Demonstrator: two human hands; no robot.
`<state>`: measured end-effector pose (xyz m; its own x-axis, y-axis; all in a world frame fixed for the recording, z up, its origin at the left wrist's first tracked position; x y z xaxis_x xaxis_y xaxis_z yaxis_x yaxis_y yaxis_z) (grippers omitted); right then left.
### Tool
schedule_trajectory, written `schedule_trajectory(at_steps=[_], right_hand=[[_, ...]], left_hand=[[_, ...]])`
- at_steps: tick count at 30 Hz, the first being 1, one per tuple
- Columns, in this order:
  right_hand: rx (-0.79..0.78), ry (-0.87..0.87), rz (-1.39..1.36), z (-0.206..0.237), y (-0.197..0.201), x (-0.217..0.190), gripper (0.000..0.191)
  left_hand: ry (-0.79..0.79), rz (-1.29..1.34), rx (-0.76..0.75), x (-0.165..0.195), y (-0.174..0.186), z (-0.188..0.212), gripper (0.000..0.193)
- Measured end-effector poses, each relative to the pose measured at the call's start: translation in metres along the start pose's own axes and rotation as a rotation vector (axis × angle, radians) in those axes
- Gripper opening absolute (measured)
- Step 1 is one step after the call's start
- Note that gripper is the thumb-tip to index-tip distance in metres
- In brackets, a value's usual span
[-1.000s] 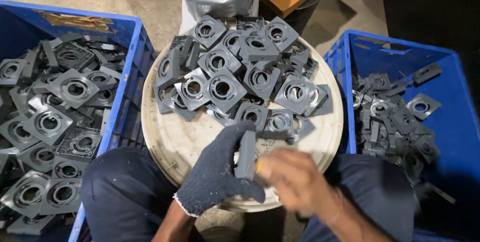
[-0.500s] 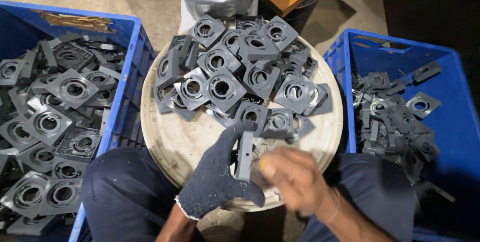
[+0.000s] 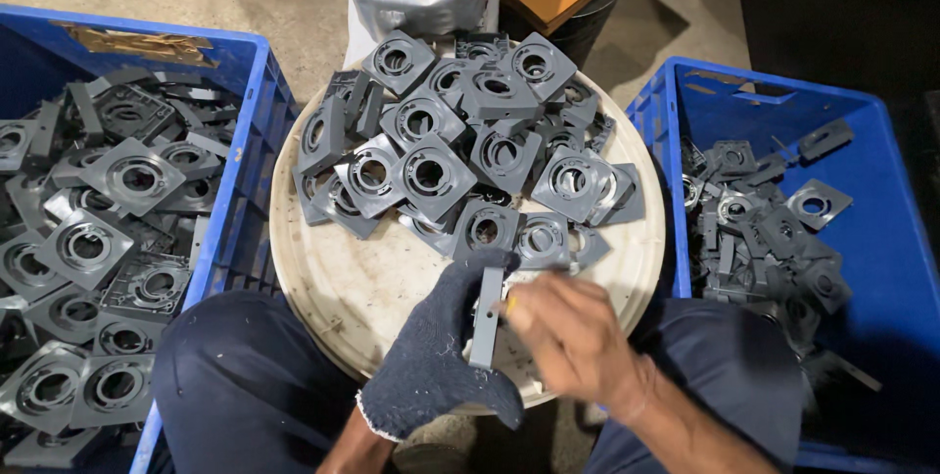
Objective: The person uses a small yellow tool to scrape the edges and inner surfaces of grey plastic components, handling them one by one from a central pile and placing them into a blue crate.
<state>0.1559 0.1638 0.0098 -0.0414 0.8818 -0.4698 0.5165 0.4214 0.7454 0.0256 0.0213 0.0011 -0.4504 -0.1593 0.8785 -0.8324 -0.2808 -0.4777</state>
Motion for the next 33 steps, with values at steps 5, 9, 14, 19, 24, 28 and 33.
schedule_trajectory(at_steps=[5,9,14,19,24,28,33], right_hand=[[-0.044,0.215,-0.043,0.014,0.005,-0.015,0.020],[-0.095,-0.170,-0.244,0.013,0.003,-0.009,0.023],[-0.237,-0.593,-0.721,0.013,-0.008,0.002,0.026],[-0.127,-0.990,-1.052,0.012,-0.009,0.019,0.026],[-0.257,-0.470,-0.116,0.004,-0.003,0.020,0.035],[-0.192,-0.236,0.112,0.002,0.008,0.014,0.039],[-0.340,-0.136,0.316,-0.005,0.008,0.016,0.057]], left_hand=[[0.001,-0.050,0.022,0.008,0.007,-0.001,0.123],[-0.190,-0.627,0.015,0.010,0.012,-0.007,0.126],[-0.408,-0.430,0.018,0.004,0.012,-0.008,0.112],[0.188,0.132,0.424,0.000,0.008,-0.007,0.073],[0.230,0.025,0.499,0.022,0.010,-0.009,0.065],[0.230,0.001,0.514,0.033,0.016,-0.008,0.061],[0.190,-0.127,0.452,0.029,0.016,-0.008,0.058]])
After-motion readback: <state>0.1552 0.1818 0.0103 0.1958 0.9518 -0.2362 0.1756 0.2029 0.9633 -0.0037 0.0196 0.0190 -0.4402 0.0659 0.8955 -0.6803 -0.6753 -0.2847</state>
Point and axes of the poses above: each hand's wrist, its own z-axis away from the middle knuckle, its own y-axis out of the back of the hand, x = y × z, the point moved 1 cm from there along -z, towards the middle knuckle, and after that the axes turned 13 degrees about z, right-handed, at the moved point
